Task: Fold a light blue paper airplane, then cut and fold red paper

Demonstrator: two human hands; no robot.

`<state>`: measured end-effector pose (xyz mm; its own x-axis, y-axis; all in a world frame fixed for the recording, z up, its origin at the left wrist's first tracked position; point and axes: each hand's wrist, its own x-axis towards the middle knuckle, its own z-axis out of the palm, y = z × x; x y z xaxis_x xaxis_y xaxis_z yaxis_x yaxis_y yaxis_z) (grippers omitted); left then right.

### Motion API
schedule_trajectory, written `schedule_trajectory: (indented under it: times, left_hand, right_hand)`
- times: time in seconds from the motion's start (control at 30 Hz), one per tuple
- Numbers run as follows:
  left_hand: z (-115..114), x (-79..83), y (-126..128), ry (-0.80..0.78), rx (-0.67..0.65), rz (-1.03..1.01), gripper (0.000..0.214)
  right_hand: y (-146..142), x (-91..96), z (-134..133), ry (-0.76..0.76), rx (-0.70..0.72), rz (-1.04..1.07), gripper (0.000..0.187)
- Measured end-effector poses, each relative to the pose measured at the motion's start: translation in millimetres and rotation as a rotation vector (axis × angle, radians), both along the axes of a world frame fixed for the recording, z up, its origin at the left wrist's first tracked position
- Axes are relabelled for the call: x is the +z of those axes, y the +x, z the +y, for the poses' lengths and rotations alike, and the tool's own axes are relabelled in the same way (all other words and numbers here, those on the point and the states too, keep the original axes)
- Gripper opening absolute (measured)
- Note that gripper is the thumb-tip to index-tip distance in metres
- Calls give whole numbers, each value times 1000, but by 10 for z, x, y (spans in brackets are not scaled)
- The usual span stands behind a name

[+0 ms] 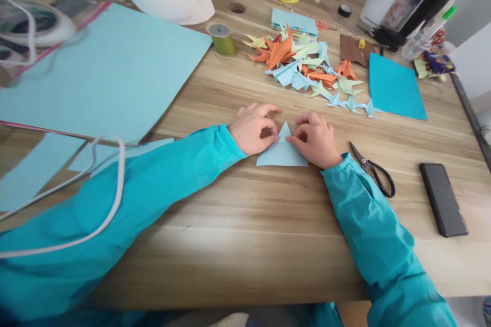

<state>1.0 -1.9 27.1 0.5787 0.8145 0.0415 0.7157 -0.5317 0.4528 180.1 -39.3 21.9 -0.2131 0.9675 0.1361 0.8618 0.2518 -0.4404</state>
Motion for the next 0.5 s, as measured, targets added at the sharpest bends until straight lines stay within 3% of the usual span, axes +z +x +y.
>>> schedule_trajectory:
  times: [0.5]
  left_hand:
    - [12,-49,4,5,-1,-62,12]
  right_hand:
    - [-10,-24,-28,55,7,-46,18]
